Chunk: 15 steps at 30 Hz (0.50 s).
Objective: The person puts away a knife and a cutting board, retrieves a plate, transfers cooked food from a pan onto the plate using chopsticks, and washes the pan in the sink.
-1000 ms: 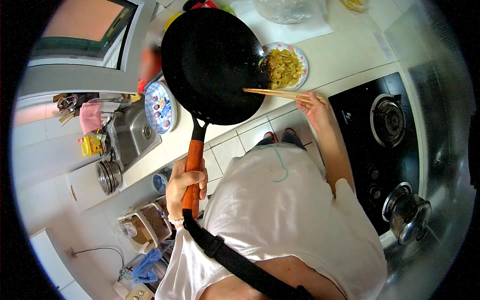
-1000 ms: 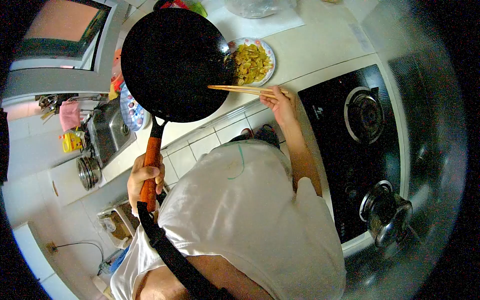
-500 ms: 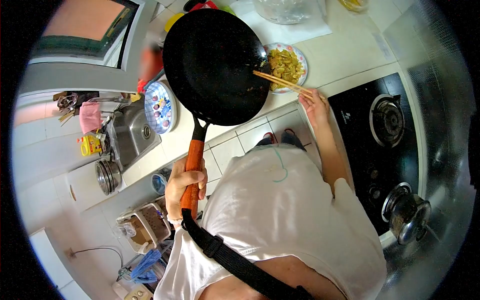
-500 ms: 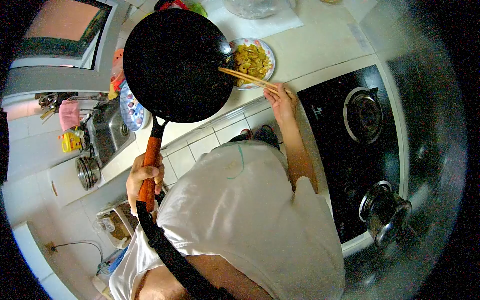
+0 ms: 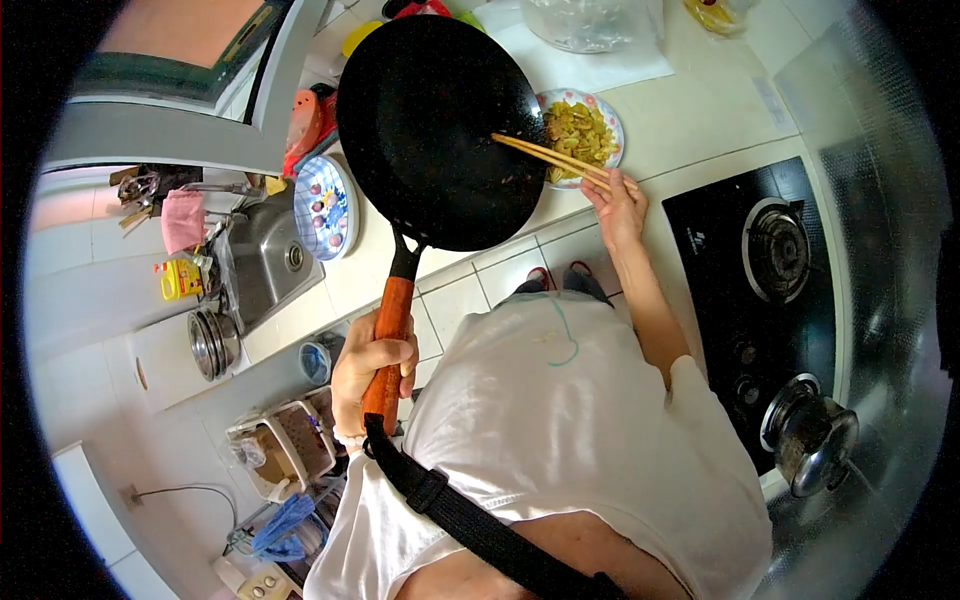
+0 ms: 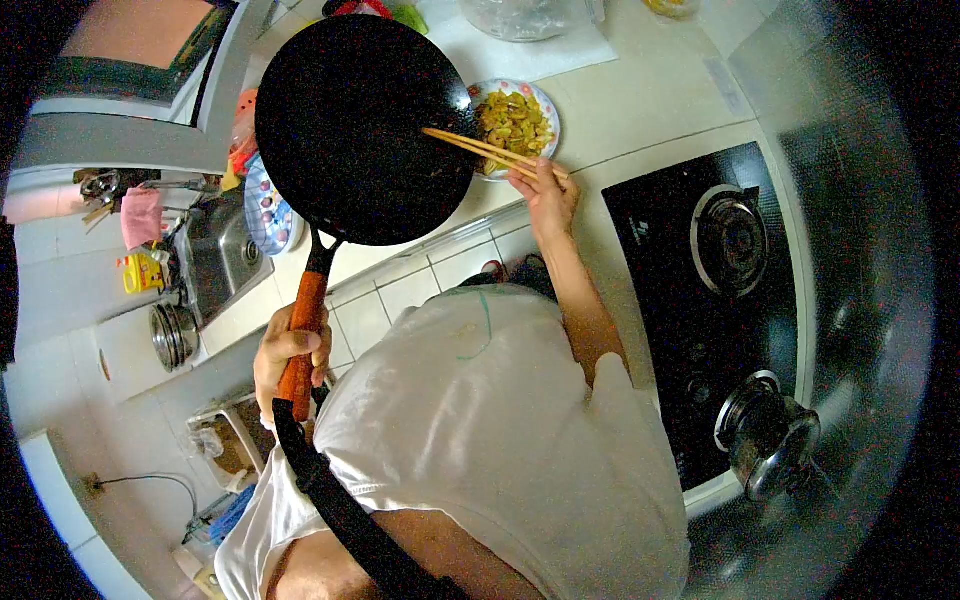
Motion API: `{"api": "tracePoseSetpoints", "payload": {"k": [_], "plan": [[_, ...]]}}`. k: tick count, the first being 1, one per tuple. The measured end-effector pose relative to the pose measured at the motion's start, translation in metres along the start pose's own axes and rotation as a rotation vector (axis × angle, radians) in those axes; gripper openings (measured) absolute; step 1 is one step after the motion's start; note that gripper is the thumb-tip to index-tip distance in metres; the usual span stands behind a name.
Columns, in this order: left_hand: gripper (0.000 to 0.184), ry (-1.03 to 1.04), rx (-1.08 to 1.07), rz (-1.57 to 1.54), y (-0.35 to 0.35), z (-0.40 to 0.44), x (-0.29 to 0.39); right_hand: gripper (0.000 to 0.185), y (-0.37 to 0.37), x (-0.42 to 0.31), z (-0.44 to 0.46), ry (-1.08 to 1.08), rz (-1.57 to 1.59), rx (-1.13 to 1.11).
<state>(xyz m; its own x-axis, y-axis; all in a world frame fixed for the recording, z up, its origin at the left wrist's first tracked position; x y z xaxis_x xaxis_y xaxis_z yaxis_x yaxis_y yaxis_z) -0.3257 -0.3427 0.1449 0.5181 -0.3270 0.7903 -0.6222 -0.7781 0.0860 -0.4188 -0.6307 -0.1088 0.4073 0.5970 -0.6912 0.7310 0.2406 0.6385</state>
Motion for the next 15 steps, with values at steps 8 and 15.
{"api": "tracePoseSetpoints", "payload": {"k": [8, 15], "plan": [[0.028, -0.002, 0.032, -0.016, -0.005, -0.003, -0.004, 0.031, -0.032, -0.018, -0.007, -0.164, 0.021, 0.146], [0.030, -0.004, 0.017, -0.029, -0.008, -0.002, -0.002, 0.030, -0.002, -0.001, -0.010, -0.116, -0.035, 0.124]]}}
Point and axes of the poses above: each hand's wrist, its own z-axis towards the middle knuckle, its own y-axis out of the palm, x = y × z, the point moved 1 cm from there along z, towards the middle knuckle, and after that the axes turned 3 degrees about y, right-handed, at the moved point
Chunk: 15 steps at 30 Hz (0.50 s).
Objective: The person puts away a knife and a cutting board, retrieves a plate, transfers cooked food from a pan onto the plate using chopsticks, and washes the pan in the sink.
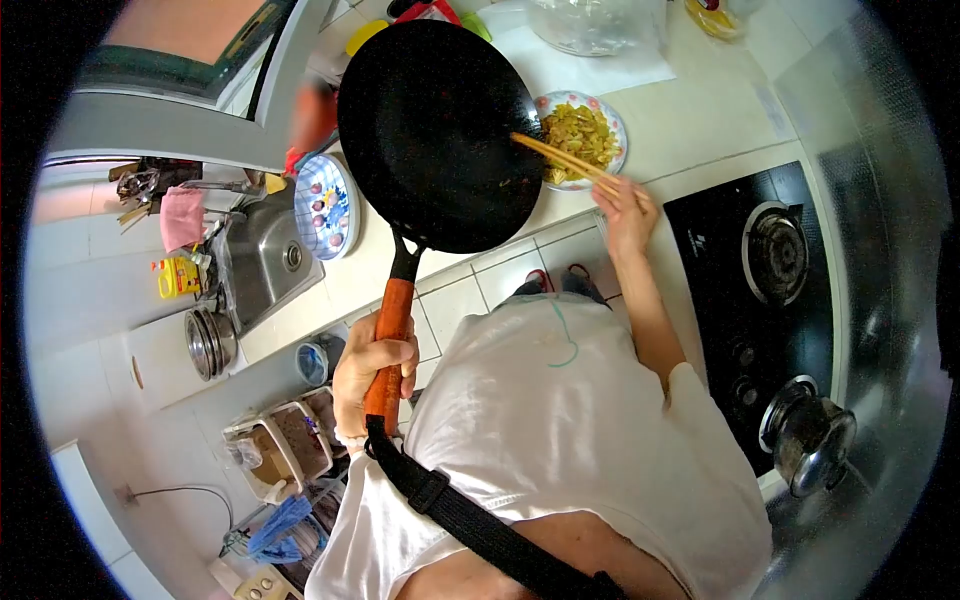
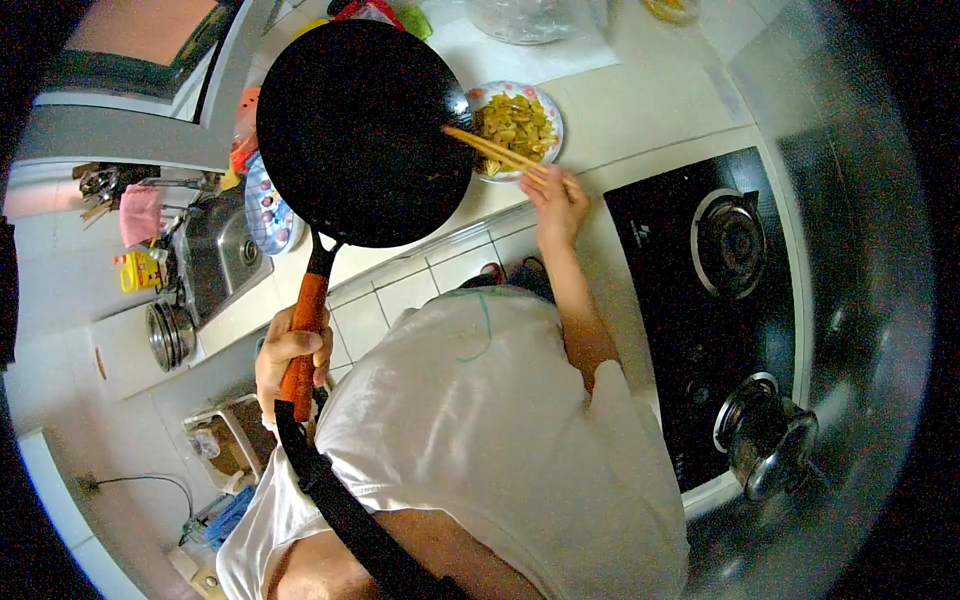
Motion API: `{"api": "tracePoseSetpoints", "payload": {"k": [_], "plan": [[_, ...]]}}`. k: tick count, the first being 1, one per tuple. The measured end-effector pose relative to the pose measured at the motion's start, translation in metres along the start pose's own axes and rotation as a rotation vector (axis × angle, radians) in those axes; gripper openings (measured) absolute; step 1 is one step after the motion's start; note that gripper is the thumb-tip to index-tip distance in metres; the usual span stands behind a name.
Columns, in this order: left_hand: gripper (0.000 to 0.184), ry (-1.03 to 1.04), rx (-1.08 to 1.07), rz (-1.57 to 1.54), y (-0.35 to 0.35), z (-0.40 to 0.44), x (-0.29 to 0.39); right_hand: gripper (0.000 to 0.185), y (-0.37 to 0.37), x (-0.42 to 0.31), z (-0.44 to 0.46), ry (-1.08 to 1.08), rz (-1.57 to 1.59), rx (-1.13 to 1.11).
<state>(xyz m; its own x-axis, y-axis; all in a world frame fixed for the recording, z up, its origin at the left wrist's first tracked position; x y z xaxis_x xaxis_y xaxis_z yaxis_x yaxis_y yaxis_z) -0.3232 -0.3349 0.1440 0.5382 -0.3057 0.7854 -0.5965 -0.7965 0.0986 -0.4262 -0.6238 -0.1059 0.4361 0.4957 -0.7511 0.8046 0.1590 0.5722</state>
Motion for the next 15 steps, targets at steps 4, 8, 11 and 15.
{"api": "tracePoseSetpoints", "payload": {"k": [4, 8, 11, 15], "plan": [[0.030, -0.004, 0.021, 0.008, 0.001, -0.002, -0.001, 0.027, -0.024, -0.026, 0.002, -0.144, -0.030, 0.100], [0.031, 0.004, 0.012, 0.016, -0.001, 0.002, -0.001, 0.028, 0.000, -0.025, -0.010, -0.124, 0.017, 0.039], [0.031, 0.013, -0.004, 0.011, -0.001, 0.001, 0.000, 0.030, 0.011, -0.012, -0.009, -0.005, -0.053, -0.035], [0.032, 0.014, 0.000, 0.036, -0.003, 0.000, -0.002, 0.029, -0.014, -0.023, -0.001, -0.103, -0.028, 0.077]]}}
Point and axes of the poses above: each hand's wrist, its own z-axis towards the middle knuckle, its own y-axis out of the palm, x = y × z, the point moved 1 cm from there along z, towards the middle knuckle, and after that the axes turned 3 degrees about y, right-handed, at the moved point
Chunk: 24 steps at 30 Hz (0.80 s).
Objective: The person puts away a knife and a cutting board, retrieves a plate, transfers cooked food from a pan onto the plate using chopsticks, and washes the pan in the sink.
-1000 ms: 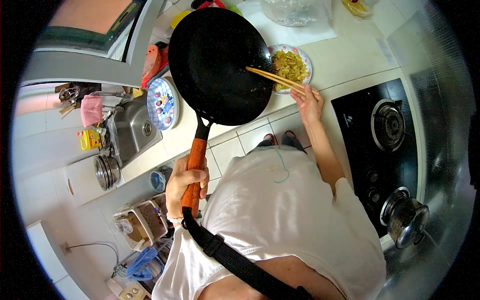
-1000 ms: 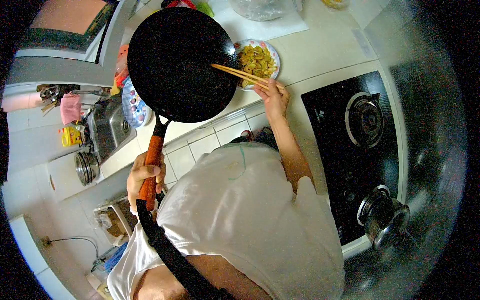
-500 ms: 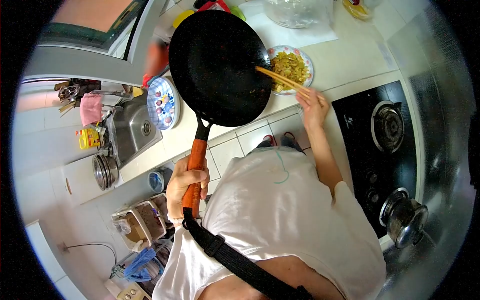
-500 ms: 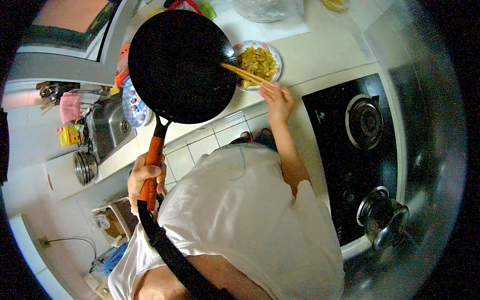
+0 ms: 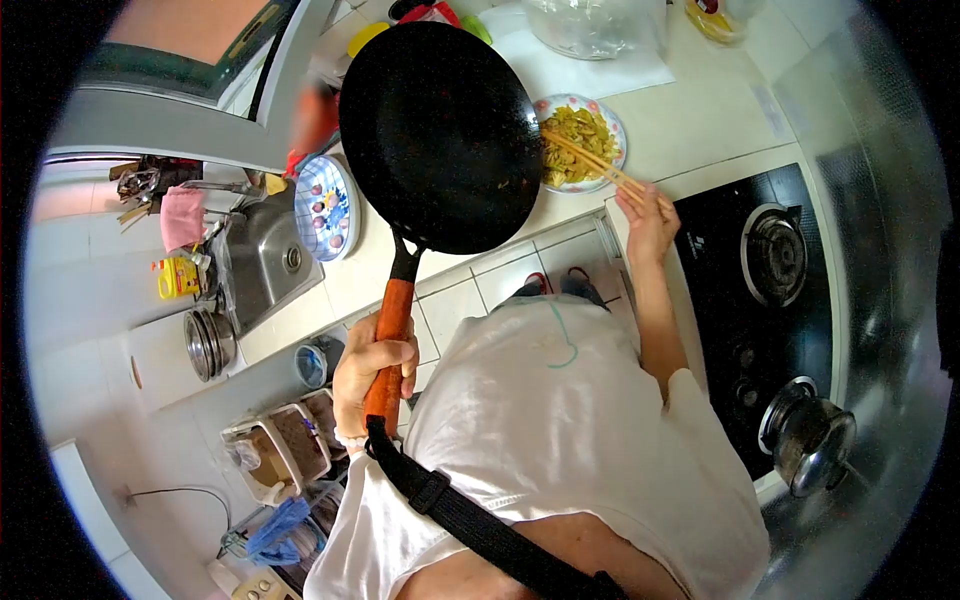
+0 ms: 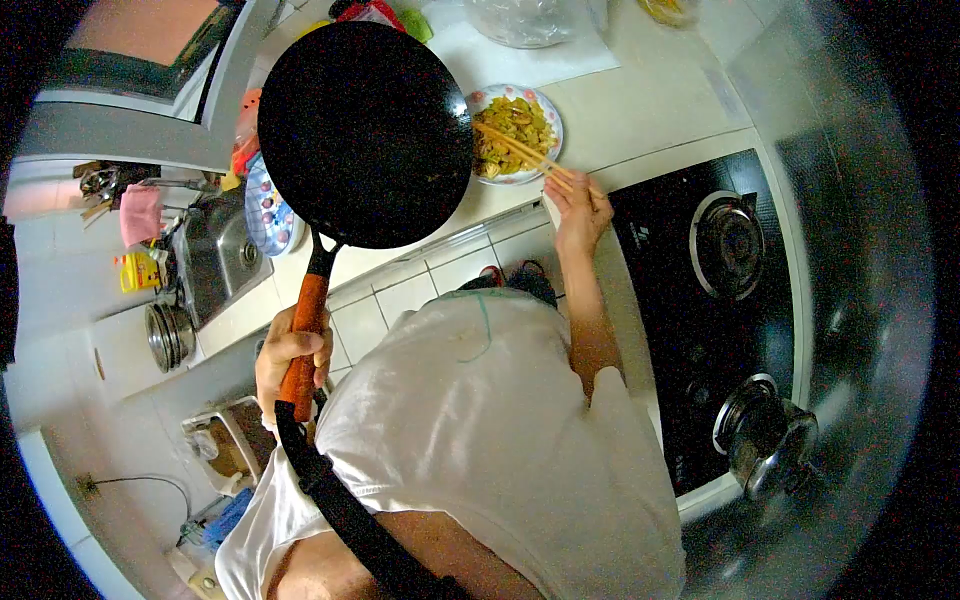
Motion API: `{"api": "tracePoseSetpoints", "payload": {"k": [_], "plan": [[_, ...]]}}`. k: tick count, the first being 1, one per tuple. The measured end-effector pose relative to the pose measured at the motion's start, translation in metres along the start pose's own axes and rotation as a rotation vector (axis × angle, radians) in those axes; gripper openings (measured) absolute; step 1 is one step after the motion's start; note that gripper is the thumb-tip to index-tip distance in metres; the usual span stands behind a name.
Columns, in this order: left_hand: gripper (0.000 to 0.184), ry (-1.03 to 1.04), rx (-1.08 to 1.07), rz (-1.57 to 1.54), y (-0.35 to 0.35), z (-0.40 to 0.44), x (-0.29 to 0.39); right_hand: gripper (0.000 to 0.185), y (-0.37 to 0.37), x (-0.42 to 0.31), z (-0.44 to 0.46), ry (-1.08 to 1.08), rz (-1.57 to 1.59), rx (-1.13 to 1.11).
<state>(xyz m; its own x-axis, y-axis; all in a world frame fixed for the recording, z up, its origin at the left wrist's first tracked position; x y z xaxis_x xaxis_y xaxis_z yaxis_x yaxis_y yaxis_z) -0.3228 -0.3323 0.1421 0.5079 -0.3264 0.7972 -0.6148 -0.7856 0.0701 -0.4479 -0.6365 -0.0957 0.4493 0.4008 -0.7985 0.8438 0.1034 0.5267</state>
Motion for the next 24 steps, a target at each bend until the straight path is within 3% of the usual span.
{"api": "tracePoseSetpoints", "payload": {"k": [5, 9, 13, 17, 19, 24], "plan": [[0.030, -0.001, -0.008, -0.039, 0.001, 0.002, 0.000, 0.028, 0.013, -0.008, -0.012, -0.039, 0.011, -0.040], [0.029, 0.008, -0.024, -0.054, 0.000, 0.001, -0.001, 0.028, 0.002, 0.006, -0.009, 0.116, -0.066, -0.129], [0.029, 0.001, -0.018, -0.034, 0.002, 0.001, -0.001, 0.028, -0.014, -0.004, 0.006, -0.044, -0.044, 0.061], [0.029, -0.001, -0.030, -0.033, 0.002, 0.002, -0.001, 0.029, 0.017, -0.006, -0.012, 0.015, 0.025, -0.144], [0.029, 0.003, -0.033, -0.042, 0.002, 0.003, 0.000, 0.029, 0.036, 0.003, -0.018, 0.188, 0.018, -0.262], [0.027, 0.000, -0.015, 0.042, 0.009, -0.001, 0.003, 0.029, 0.028, 0.006, -0.005, 0.109, -0.049, -0.166]]}}
Point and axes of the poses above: each hand's wrist, its own z-axis towards the middle knuckle, its own y-axis out of the palm, x = y × z, the point moved 1 cm from there along z, towards the middle knuckle, and after that the axes turned 3 degrees about y, right-handed, at the moved point
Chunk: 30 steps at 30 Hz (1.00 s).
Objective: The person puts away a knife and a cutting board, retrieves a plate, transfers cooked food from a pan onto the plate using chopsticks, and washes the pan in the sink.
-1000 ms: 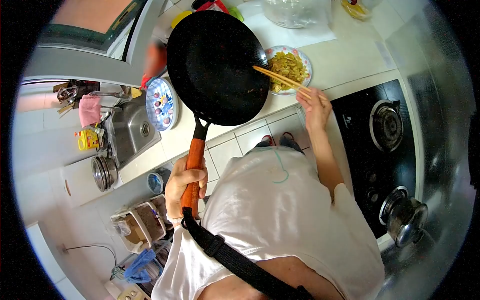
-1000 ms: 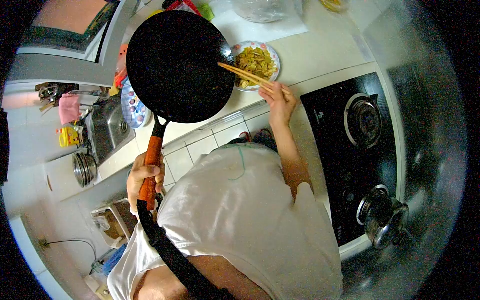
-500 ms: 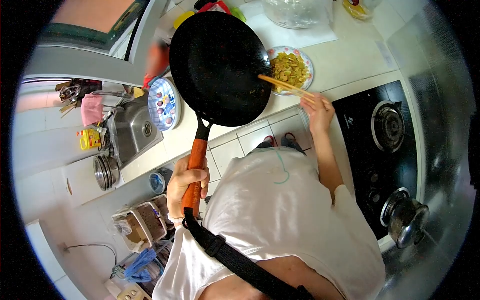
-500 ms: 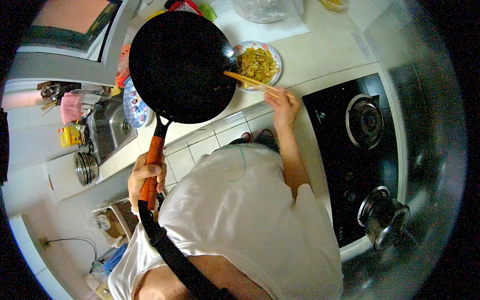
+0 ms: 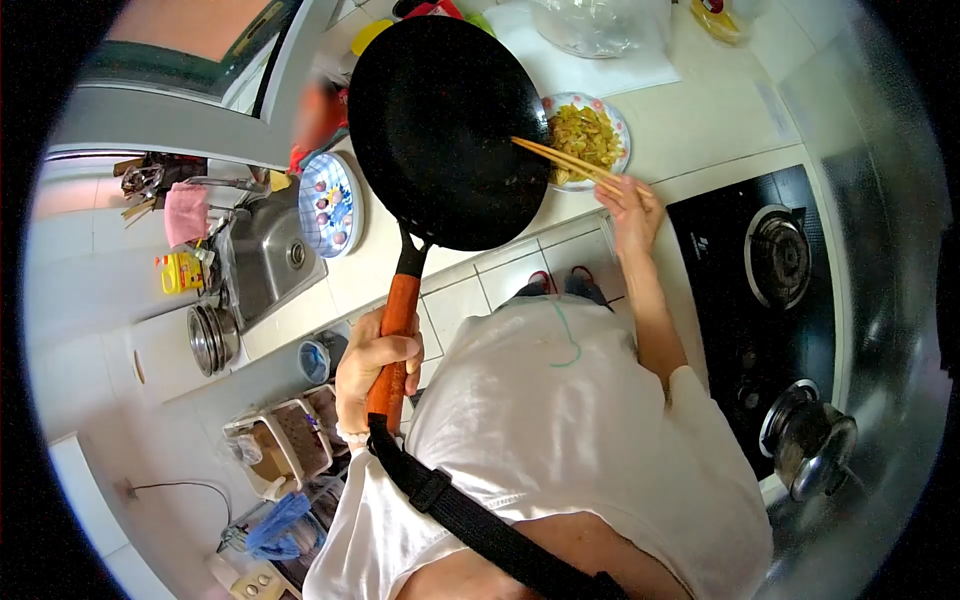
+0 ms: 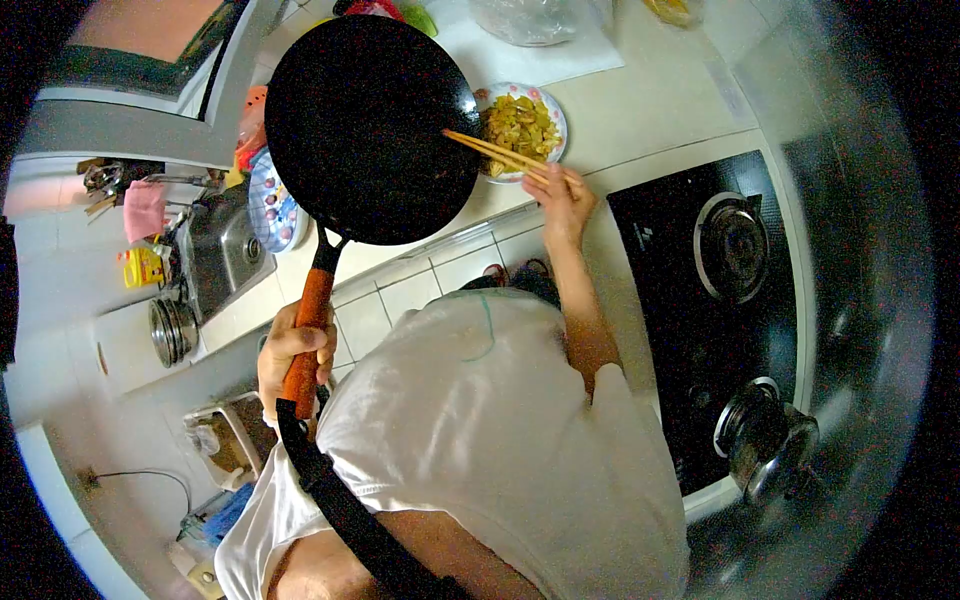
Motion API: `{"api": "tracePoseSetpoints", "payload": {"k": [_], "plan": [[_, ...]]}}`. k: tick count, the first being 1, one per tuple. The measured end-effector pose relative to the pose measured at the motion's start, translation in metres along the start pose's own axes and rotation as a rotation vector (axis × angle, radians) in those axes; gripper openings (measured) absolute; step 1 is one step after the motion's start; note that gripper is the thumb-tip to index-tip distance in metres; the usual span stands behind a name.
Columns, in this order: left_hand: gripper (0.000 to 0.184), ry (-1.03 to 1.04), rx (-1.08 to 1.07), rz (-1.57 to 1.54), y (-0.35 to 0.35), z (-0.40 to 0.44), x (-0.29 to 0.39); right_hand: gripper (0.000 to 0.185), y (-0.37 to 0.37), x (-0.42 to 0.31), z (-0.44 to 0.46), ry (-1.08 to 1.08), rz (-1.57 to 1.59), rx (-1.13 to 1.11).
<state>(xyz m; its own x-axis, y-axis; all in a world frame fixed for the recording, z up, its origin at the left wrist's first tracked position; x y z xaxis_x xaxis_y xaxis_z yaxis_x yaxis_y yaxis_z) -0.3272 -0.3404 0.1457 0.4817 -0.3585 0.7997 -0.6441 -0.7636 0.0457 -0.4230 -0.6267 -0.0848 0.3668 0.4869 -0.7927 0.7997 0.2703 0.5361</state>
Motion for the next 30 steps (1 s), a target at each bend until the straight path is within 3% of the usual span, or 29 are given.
{"api": "tracePoseSetpoints", "payload": {"k": [3, 7, 11, 17, 19, 21, 24, 27, 30], "plan": [[0.027, -0.011, 0.007, -0.072, -0.002, 0.002, -0.001, 0.029, 0.005, -0.012, -0.007, -0.081, -0.054, 0.056], [0.029, 0.013, -0.038, -0.024, -0.003, 0.003, -0.002, 0.027, 0.030, -0.002, -0.013, 0.015, -0.034, -0.107], [0.029, 0.005, -0.007, 0.001, -0.002, 0.003, -0.001, 0.028, 0.003, -0.004, 0.004, -0.095, -0.078, 0.079], [0.028, -0.014, 0.005, -0.080, -0.002, 0.004, 0.001, 0.029, 0.030, -0.014, -0.019, -0.034, -0.126, -0.092], [0.028, -0.005, 0.012, -0.087, -0.002, 0.002, 0.003, 0.029, 0.030, -0.001, -0.013, -0.006, -0.090, -0.074], [0.028, -0.010, 0.037, -0.059, -0.002, 0.001, 0.002, 0.028, 0.010, -0.006, -0.003, -0.080, -0.116, 0.086], [0.028, -0.005, 0.049, -0.070, 0.003, -0.001, 0.003, 0.027, 0.002, -0.022, -0.003, -0.172, -0.099, 0.139], [0.027, -0.028, 0.011, -0.089, -0.003, 0.001, 0.002, 0.026, 0.030, -0.020, -0.017, -0.201, -0.128, 0.054], [0.026, -0.008, -0.006, -0.108, -0.005, 0.004, 0.000, 0.025, 0.049, -0.007, -0.016, -0.054, -0.111, -0.118]]}}
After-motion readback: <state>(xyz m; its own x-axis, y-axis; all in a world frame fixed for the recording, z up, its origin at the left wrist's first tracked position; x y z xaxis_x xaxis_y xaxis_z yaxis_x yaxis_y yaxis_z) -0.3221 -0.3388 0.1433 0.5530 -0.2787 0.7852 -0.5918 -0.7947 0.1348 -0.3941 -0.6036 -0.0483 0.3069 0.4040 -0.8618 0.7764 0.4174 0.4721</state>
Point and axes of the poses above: each hand's wrist, its own z-axis towards the middle knuckle, its own y-axis out of the palm, x = y × z, the point moved 1 cm from there along z, towards the middle knuckle, and after that the axes turned 3 degrees about y, right-handed, at the moved point
